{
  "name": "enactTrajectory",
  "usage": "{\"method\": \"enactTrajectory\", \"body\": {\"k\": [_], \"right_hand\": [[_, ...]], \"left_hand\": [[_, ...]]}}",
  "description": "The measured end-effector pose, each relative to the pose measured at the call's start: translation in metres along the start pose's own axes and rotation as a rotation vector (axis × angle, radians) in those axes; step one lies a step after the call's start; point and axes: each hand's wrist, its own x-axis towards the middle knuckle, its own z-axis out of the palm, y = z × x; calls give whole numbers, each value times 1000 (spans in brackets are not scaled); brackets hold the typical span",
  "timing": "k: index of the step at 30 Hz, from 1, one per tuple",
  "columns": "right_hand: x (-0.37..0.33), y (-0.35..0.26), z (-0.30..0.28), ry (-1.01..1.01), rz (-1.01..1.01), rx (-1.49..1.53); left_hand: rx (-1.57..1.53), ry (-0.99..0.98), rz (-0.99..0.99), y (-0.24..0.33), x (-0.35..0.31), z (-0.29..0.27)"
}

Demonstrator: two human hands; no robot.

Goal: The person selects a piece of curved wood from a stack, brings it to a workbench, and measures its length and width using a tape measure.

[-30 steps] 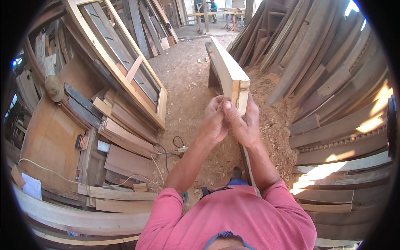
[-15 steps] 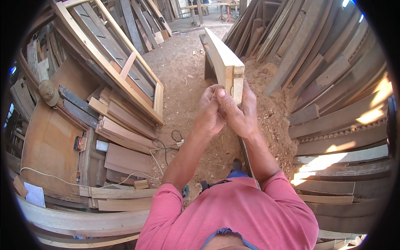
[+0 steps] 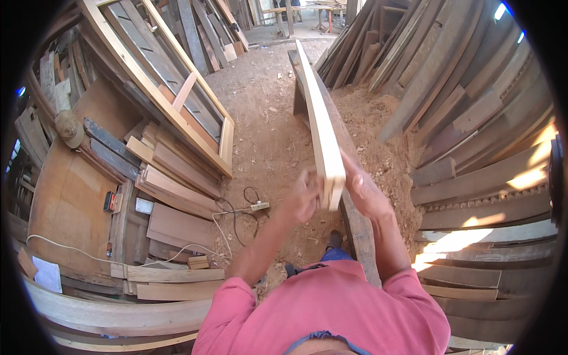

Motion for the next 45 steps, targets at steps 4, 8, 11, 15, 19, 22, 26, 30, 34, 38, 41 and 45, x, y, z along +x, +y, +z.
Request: {"method": "enactTrajectory", "body": {"k": [4,8,11,15,19,22,26,30,34,38,41,45], "right_hand": [[-40,28,-6,125,526,31],[-89,124,-58,419,717,-217],[-127,168,-81,534,814,-82],[-180,258,-109,592,904,97],[-196,333,-99,634,901,107],[-180,352,-57,577,997,153],[-158,359,-25,499,1147,227],[-169,402,-17,340,1249,174],[-184,413,-20,264,1299,-58],[-176,388,-45,144,1323,-365],[-163,386,-47,71,1296,-584],[-157,385,-54,21,1338,-534]], "left_hand": [[258,180,-312,-98,-21,-61],[474,260,-516,-151,-16,-62],[733,365,-447,-219,-16,-101],[679,270,-424,-275,-22,-161],[470,440,-288,-288,-30,-162],[652,515,-278,-291,-61,-223],[575,510,-492,-256,-81,-245],[667,527,-515,-248,-97,-257],[778,563,-603,-285,-109,-281],[618,516,-655,-320,-106,-293],[560,568,-597,-325,-102,-296],[494,616,-618,-323,-97,-290]]}}
